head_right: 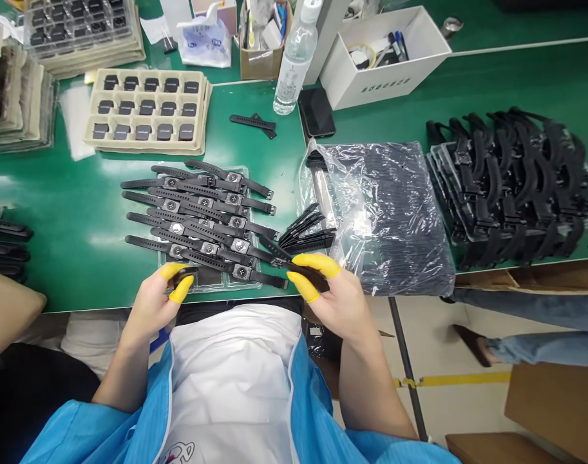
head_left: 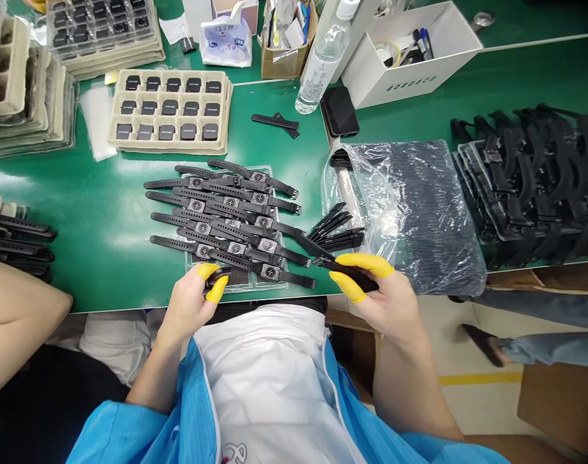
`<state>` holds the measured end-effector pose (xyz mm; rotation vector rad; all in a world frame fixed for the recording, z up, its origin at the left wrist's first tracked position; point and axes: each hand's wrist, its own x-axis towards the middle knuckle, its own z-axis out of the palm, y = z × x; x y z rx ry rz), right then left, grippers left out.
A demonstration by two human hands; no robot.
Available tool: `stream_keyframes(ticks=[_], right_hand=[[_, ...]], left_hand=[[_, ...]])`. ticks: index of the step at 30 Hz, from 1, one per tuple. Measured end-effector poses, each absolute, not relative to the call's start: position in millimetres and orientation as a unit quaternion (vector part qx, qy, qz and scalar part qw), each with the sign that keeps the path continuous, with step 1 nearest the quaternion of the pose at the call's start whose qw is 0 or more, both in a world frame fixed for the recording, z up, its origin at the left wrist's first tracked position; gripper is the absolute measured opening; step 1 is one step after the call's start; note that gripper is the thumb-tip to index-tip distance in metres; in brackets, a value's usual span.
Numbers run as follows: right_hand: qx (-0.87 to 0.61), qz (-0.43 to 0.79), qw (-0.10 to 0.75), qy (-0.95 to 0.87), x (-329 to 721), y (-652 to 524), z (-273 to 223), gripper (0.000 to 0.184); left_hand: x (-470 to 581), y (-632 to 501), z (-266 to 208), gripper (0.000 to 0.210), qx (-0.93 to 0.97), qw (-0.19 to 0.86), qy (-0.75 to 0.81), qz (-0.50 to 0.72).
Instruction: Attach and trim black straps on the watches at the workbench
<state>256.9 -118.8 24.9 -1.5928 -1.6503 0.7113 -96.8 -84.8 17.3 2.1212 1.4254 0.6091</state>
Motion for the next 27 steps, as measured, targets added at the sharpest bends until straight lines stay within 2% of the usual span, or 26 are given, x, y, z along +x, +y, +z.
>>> stream_keyframes(ticks=[3, 7, 9, 13, 15, 19, 21, 24, 25, 27], right_hand=[[-0.582, 0.36, 0.423, -0.594, 225.8, -116.9, 29.7, 0.032], [-0.492, 0.456, 0.403, -0.622, 199.1, -115.1, 34.4, 0.017], [-0.49, 0.464, 0.405, -0.617, 195.3, -114.8, 35.6, 0.016], [-0.562, 0.425, 0.445, -0.553, 199.1, -115.2, 32.8, 0.042], [-0.573, 0.393, 0.458, -0.555, 202.4, -115.5, 30.1, 0.04], [-0.557, 0.37, 0.445, -0.595, 205.8, -117.0, 26.6, 0.024], [-0.559, 0.356, 0.434, -0.61, 207.6, -117.3, 25.8, 0.028], [-0.555, 0.321, 0.464, -0.611, 213.9, -115.1, 26.0, 0.05], [-0.553, 0.308, 0.486, -0.603, 216.2, -113.6, 26.7, 0.05], [-0.543, 0.296, 0.543, -0.568, 218.0, -110.5, 28.9, 0.038]], left_hand=[[-96.2, -87.7, 16.8, 0.023, 0.72, 0.291, 0.562, 0.285], [-96.5, -93.8, 11.0, 0.023, 0.647, 0.355, 0.583, 0.34], [-96.6, -96.9, 7.5, 0.025, 0.618, 0.4, 0.575, 0.358], [-94.6, -99.9, 2.6, 0.029, 0.578, 0.474, 0.553, 0.369], [-92.5, -99.6, 1.5, 0.03, 0.571, 0.49, 0.546, 0.369], [-88.0, -97.6, 1.0, 0.028, 0.579, 0.502, 0.524, 0.372], [-86.6, -96.7, 0.8, 0.027, 0.584, 0.508, 0.513, 0.372], [-86.5, -96.7, -0.4, 0.025, 0.583, 0.514, 0.506, 0.374], [-86.7, -97.1, -1.0, 0.024, 0.58, 0.517, 0.504, 0.377], [-86.5, -98.0, -2.5, 0.024, 0.57, 0.527, 0.497, 0.389]])
